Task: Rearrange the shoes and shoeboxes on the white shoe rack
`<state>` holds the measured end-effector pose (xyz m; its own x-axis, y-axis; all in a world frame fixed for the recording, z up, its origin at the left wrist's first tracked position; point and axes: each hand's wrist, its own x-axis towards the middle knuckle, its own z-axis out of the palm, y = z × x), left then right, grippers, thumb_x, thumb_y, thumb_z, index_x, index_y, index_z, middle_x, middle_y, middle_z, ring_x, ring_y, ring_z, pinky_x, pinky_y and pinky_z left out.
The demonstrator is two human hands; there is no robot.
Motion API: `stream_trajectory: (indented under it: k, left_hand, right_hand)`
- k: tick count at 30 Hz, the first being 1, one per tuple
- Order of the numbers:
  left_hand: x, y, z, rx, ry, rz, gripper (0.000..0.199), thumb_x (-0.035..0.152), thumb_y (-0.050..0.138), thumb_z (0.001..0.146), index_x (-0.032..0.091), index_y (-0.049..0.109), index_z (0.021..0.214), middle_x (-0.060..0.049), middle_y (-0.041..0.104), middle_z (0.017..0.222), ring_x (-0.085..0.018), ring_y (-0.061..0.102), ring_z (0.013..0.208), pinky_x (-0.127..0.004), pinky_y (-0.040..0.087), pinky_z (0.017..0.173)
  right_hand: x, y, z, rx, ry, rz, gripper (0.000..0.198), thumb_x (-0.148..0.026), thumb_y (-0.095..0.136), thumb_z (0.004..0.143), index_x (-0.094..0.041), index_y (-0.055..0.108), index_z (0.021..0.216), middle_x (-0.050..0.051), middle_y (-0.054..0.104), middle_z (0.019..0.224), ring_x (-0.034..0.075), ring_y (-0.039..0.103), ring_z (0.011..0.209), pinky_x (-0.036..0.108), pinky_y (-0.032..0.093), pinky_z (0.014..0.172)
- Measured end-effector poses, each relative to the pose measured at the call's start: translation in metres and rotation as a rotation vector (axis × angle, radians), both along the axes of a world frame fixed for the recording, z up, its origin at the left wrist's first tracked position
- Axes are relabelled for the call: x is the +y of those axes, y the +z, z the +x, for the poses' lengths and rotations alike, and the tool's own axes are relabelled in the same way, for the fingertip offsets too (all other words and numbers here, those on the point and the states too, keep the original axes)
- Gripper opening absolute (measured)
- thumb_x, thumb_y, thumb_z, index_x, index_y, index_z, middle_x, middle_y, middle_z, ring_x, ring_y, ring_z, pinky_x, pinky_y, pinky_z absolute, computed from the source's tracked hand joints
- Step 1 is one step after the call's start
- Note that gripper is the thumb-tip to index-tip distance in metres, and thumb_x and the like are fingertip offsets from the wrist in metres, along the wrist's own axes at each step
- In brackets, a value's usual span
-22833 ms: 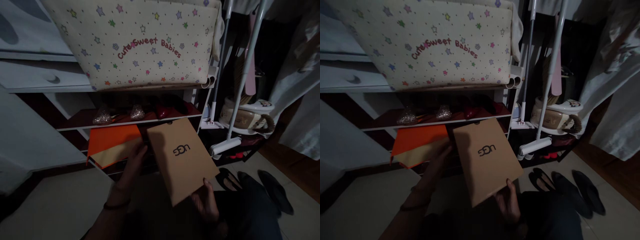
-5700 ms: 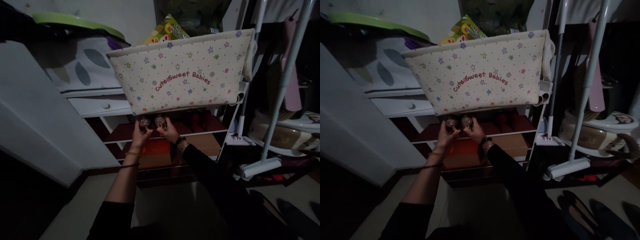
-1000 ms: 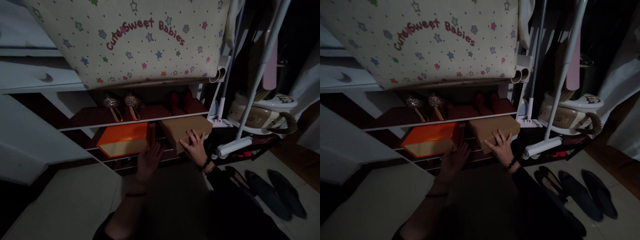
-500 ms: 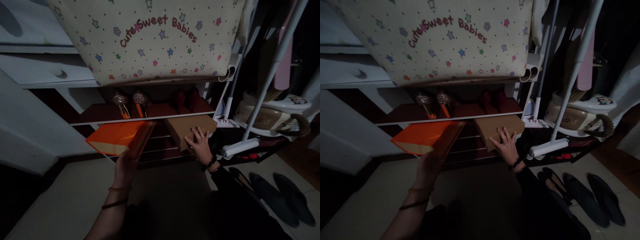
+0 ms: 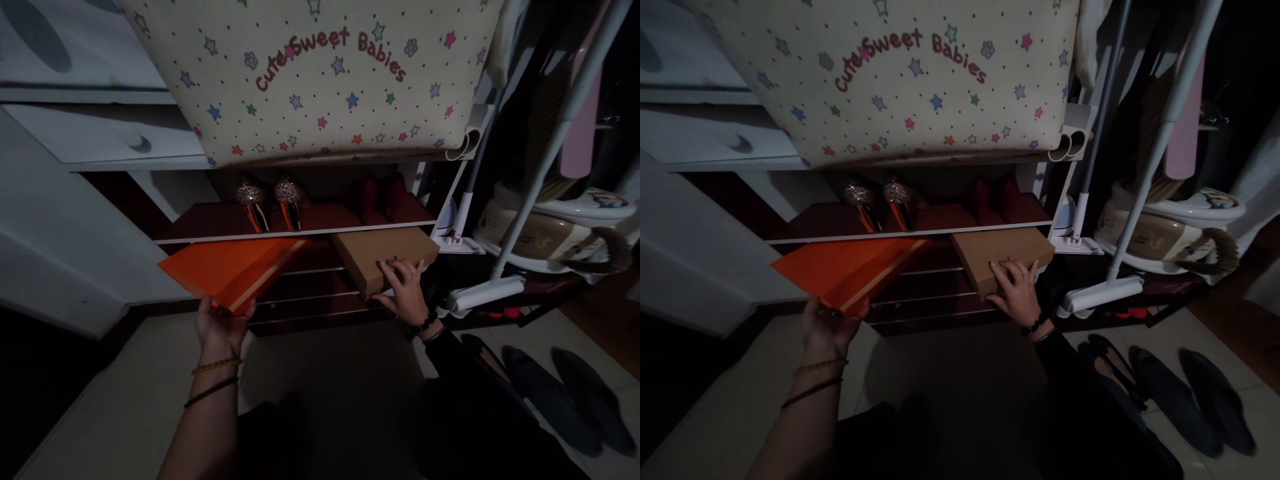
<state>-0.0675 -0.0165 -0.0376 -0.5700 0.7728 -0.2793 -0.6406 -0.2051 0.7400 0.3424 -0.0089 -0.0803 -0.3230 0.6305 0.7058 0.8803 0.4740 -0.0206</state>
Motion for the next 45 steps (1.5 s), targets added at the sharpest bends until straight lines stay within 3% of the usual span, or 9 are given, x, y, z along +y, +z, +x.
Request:
stream_trajectory:
  k: [3,8,12,19,24,28,31,36,45]
  left_hand:
    - [0.003,0.000,-0.004,0.011,0.004,-0.019,0.018,0.040,0.054,0.096,0.023,0.057,0.095,-0.004,0.063,0.109,-0.023,0.061,0.108,-0.044,0.059,0.087]
    - [0.002,0.002,-0.008,-0.007,0.018,-0.068,0.018,0.037,0.062,0.090,0.021,0.055,0.096,-0.004,0.061,0.104,-0.024,0.061,0.105,-0.044,0.059,0.085]
    - [-0.002,-0.003,-0.004,-0.027,0.026,-0.126,0.019,0.038,0.062,0.088,0.022,0.055,0.096,-0.004,0.058,0.106,-0.023,0.062,0.100,-0.044,0.060,0.081]
    - [-0.008,-0.010,-0.004,-0.160,0.026,-0.232,0.033,0.050,0.033,0.100,0.024,0.053,0.104,-0.010,0.060,0.108,-0.024,0.065,0.095,-0.043,0.061,0.070]
    - [-0.009,-0.013,0.009,-0.192,0.062,-0.278,0.036,0.046,0.021,0.102,0.024,0.049,0.101,-0.010,0.059,0.102,-0.023,0.065,0.088,-0.040,0.058,0.068]
    - [-0.006,-0.019,0.022,-0.182,-0.010,-0.273,0.044,0.049,0.016,0.102,0.023,0.052,0.104,-0.009,0.059,0.098,-0.022,0.063,0.083,-0.039,0.055,0.068]
    - [-0.004,-0.021,0.025,-0.155,-0.039,-0.257,0.041,0.047,0.021,0.101,0.023,0.054,0.104,-0.008,0.058,0.097,-0.021,0.062,0.083,-0.039,0.056,0.071]
    - [-0.002,-0.023,0.022,-0.177,-0.002,-0.247,0.041,0.048,0.023,0.100,0.022,0.054,0.101,-0.009,0.060,0.099,-0.021,0.061,0.082,-0.039,0.055,0.071]
    - [-0.004,-0.018,0.018,-0.209,0.031,-0.253,0.040,0.048,0.024,0.102,0.021,0.053,0.097,-0.010,0.062,0.099,-0.023,0.064,0.084,-0.037,0.055,0.067]
  right_hand:
    - [0.004,0.003,0.005,0.034,0.002,-0.008,0.077,-0.051,0.065,0.096,-0.028,0.034,0.163,0.016,0.051,0.141,0.040,0.043,0.142,0.077,0.011,0.123]
    - [0.017,0.013,0.016,0.066,0.048,-0.019,0.068,-0.058,0.067,0.093,-0.026,0.052,0.150,0.016,0.050,0.142,0.041,0.042,0.143,0.076,0.013,0.123]
    - [0.017,0.009,0.028,0.086,0.042,0.002,0.064,-0.059,0.069,0.091,-0.024,0.057,0.144,0.017,0.048,0.145,0.042,0.040,0.145,0.074,0.017,0.122]
    - [0.000,-0.004,0.030,0.146,-0.009,0.016,0.061,-0.044,0.064,0.096,-0.021,0.046,0.150,0.020,0.047,0.151,0.039,0.039,0.148,0.071,0.022,0.121]
    - [-0.006,0.007,0.000,0.144,-0.113,-0.002,0.060,-0.045,0.065,0.097,-0.022,0.048,0.150,0.020,0.048,0.151,0.040,0.041,0.144,0.075,0.015,0.121]
    - [-0.007,0.024,-0.036,0.076,-0.208,-0.037,0.060,-0.047,0.074,0.092,-0.028,0.056,0.146,0.017,0.057,0.142,0.039,0.048,0.131,0.081,0.005,0.118]
    - [-0.003,0.037,-0.058,0.053,-0.226,-0.059,0.064,-0.051,0.081,0.086,-0.031,0.060,0.143,0.014,0.062,0.130,0.035,0.051,0.118,0.078,0.014,0.117]
    - [0.012,0.047,-0.083,0.097,-0.312,-0.110,0.067,-0.056,0.083,0.082,-0.030,0.062,0.141,0.013,0.062,0.120,0.031,0.050,0.107,0.058,0.035,0.107]
    - [0.025,0.040,-0.088,0.119,-0.228,-0.132,0.089,-0.051,0.090,0.077,-0.024,0.051,0.152,0.018,0.056,0.140,0.035,0.046,0.123,0.053,0.032,0.109]
